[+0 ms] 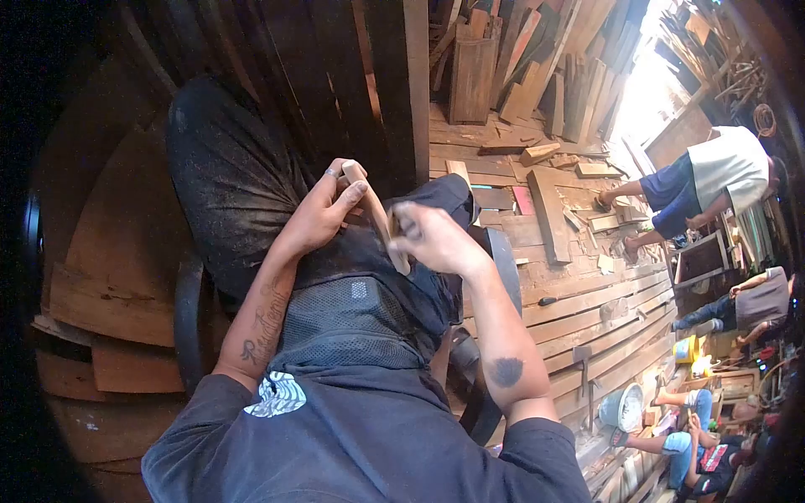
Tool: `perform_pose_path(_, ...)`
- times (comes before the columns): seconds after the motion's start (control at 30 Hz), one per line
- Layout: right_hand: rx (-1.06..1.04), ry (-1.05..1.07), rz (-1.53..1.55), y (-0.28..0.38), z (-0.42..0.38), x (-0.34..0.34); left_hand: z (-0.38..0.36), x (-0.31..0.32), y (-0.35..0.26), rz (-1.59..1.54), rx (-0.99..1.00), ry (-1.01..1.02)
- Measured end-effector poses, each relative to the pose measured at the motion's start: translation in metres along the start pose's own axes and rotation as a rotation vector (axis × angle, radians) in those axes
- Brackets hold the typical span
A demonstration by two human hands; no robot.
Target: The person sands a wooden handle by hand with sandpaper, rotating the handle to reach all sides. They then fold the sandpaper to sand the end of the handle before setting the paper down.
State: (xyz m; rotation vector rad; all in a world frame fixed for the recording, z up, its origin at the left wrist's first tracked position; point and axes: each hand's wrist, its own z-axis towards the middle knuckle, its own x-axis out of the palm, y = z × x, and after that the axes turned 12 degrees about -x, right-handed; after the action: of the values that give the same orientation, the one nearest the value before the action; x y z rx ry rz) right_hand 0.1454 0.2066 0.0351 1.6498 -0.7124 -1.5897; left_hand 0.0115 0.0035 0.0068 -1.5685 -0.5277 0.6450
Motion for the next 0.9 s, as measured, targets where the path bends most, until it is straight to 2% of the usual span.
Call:
perform_pose_path(0.07,-0.18,-0.19,0.194,-0.014,0.006,0.008,0.005,-0.004,0.011,-0.014,0.064,0.027)
perform_pose_path(0.1,-0.173,-0.19,0.281,-0.009,0.005,0.007,0.007,-0.005,0.014,0.053,0.088,0.019)
perform_pose_path(0.2,0.034,0.007,-0.135,-0.009,0.001,0.008,0.007,-0.004,0.013,0.046,0.047,-0.008)
perform_pose_path(0.23,0.06,0.041,-0.14,-0.009,-0.001,0.007,0.004,-0.002,0.01,0.05,0.05,-0.035)
perform_pose_path(0.3,-0.09,-0.096,0.014,-0.008,0.003,0.005,0.004,-0.003,0.004,0.053,0.05,-0.026)
perform_pose_path(0.37,-0.267,-0.304,0.421,-0.01,0.011,0.012,0.0,-0.003,0.004,0.043,0.026,0.047)
perform_pose_path(0.4,-0.245,-0.273,0.36,-0.007,0.011,0.009,0.001,-0.002,0.007,-0.008,-0.027,0.064)
perform_pose_path(0.5,0.035,0.052,-0.162,-0.014,0.004,0.004,0.003,-0.005,0.008,0.082,0.016,-0.002)
perform_pose_path(0.53,0.06,0.051,-0.104,-0.015,0.004,0.003,0.004,-0.006,0.006,0.044,0.03,0.013)
perform_pose_path(0.63,-0.197,-0.319,0.375,-0.006,0.008,0.011,0.002,-0.002,0.007,-0.018,0.079,0.037)
perform_pose_path(0.67,-0.15,-0.286,0.415,0.002,0.007,0.01,0.002,-0.003,0.006,0.013,0.102,0.032)
perform_pose_path(0.8,0.133,0.037,-0.093,-0.007,-0.002,0.011,0.002,-0.003,0.007,0.024,0.069,0.005)
perform_pose_path(0.9,-0.1,-0.203,0.066,-0.018,0.002,0.011,-0.001,-0.002,-0.001,0.027,0.114,-0.038)
